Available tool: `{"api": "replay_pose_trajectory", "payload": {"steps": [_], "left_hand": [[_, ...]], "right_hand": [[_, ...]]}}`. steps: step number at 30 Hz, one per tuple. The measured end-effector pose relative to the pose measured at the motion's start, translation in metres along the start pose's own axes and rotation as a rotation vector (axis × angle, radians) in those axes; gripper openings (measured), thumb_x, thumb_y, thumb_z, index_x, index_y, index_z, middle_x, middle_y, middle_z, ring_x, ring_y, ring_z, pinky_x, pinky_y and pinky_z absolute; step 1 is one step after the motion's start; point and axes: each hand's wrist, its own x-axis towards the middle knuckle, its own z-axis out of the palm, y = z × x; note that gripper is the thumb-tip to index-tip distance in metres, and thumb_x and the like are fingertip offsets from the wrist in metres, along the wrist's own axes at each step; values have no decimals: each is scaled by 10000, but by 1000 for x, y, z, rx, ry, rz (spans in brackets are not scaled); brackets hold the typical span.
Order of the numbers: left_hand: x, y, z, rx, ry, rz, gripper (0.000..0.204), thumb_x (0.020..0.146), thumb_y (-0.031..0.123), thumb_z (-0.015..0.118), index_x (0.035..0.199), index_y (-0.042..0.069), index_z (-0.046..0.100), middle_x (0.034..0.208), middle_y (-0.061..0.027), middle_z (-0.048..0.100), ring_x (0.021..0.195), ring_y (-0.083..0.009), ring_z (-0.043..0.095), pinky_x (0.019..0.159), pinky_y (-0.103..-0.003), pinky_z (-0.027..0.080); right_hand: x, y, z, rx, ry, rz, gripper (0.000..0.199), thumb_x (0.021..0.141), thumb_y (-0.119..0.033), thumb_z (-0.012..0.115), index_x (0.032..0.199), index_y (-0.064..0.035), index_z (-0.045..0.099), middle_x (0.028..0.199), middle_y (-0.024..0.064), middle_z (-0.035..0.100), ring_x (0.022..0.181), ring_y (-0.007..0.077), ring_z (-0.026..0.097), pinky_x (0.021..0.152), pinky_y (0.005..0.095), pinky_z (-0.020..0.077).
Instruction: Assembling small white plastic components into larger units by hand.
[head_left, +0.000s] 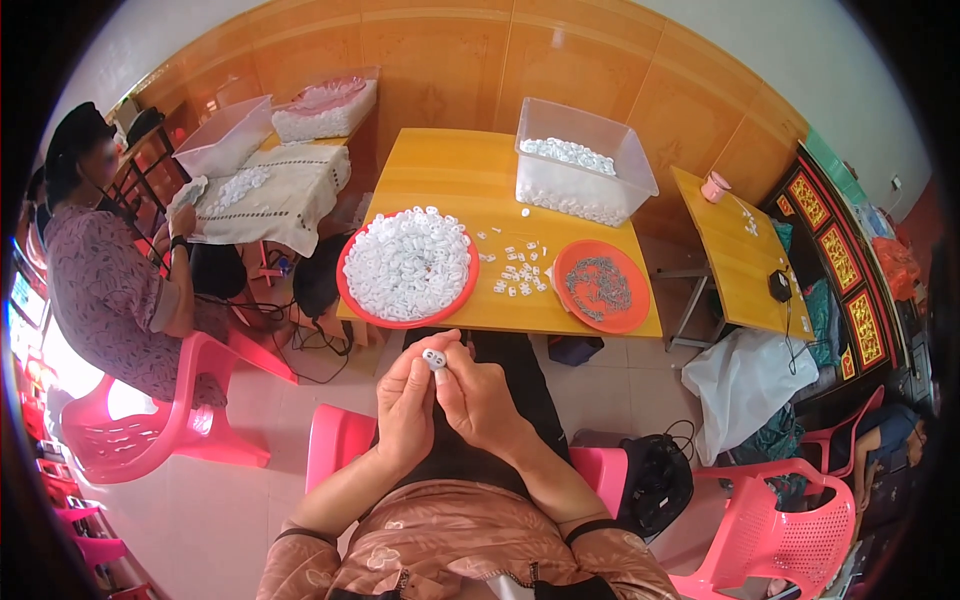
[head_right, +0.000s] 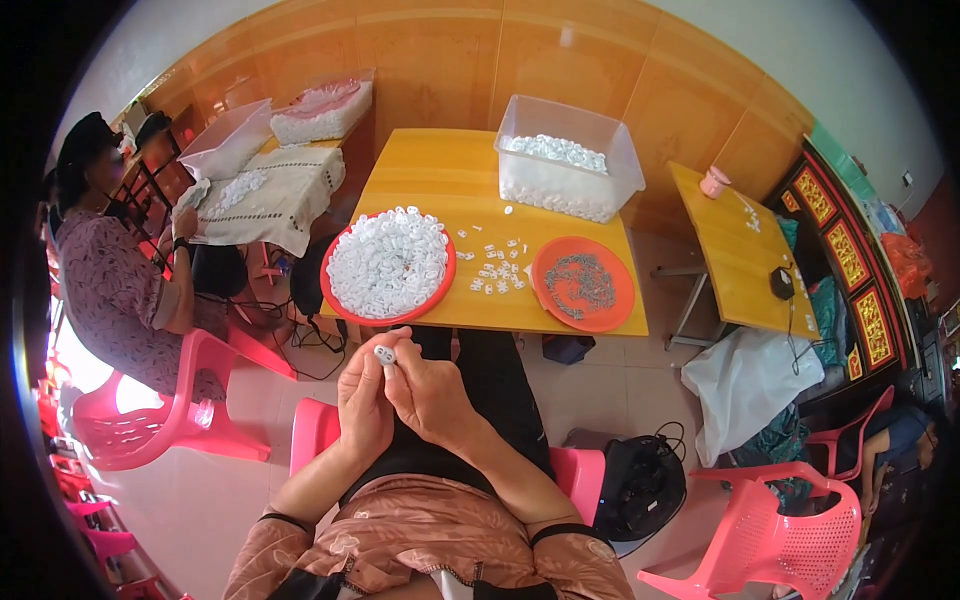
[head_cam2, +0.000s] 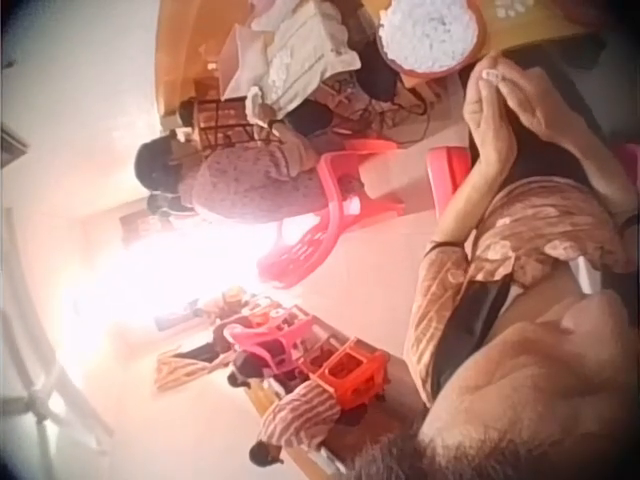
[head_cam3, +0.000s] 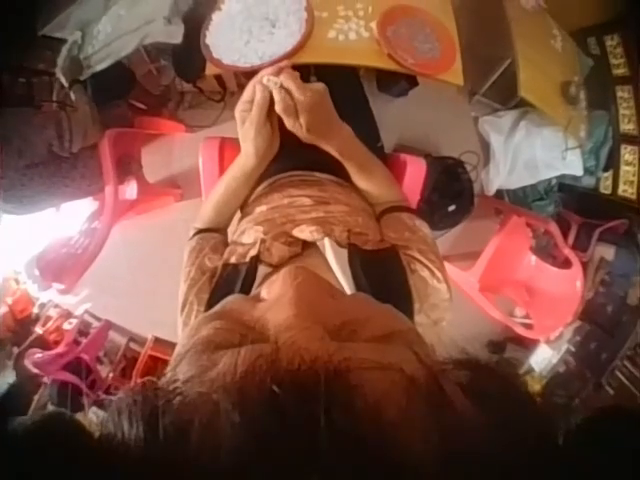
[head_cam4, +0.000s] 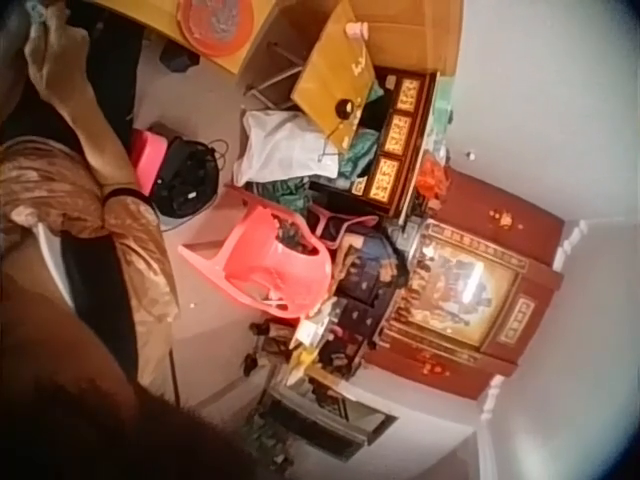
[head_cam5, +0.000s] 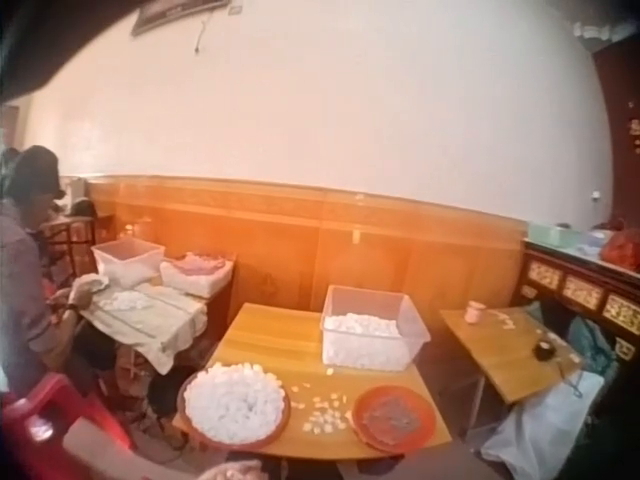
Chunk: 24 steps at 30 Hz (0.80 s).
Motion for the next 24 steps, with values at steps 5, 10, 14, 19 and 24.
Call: {"api": "replay_pose_trajectory", "payload": {"steps": [5, 10, 14, 19, 24], "left_hand": [[0, 2, -2, 102, -44, -5, 315, 970, 181, 411, 1184, -23, 522, 1147, -95, 567, 1005, -166, 563, 868, -276, 445], [8, 4, -13, 430, -164, 226, 286, 915, 155, 488, 1116, -26, 581, 1120, -112, 578, 1015, -180, 547, 883, -292, 416], [12, 15, -17, 407, -246, 175, 286, 880, 165, 549, 1090, -21, 606, 1126, -127, 581, 1033, -193, 538, 892, -309, 408], [16, 22, -19, 588, -277, 276, 302, 814, 131, 623, 1073, -25, 619, 1066, -136, 606, 993, -229, 567, 854, -320, 439], [16, 25, -19, 538, -286, 273, 283, 819, 112, 625, 1068, -21, 623, 1064, -136, 608, 994, -222, 566, 850, -314, 440]], "right_hand": [[3, -10, -5, 196, -18, 160, 171, 942, -163, 461, 955, -4, 523, 605, 111, 550, 508, 226, 586, 451, 329, 419], [2, -14, -16, 708, -97, 425, 270, 970, -235, 444, 941, -12, 594, 556, -17, 466, 462, 43, 409, 426, 204, 307], [3, -14, -20, 802, -133, 524, 299, 968, -259, 446, 975, -11, 614, 537, -33, 444, 435, 40, 376, 405, 194, 266], [1, -9, -21, 1058, -192, 685, 361, 964, -289, 441, 1019, 19, 622, 517, -30, 416, 399, 45, 323, 374, 201, 212], [1, -9, -21, 1047, -218, 658, 359, 964, -289, 442, 1032, 16, 620, 515, -27, 426, 399, 45, 334, 377, 199, 220]]}}
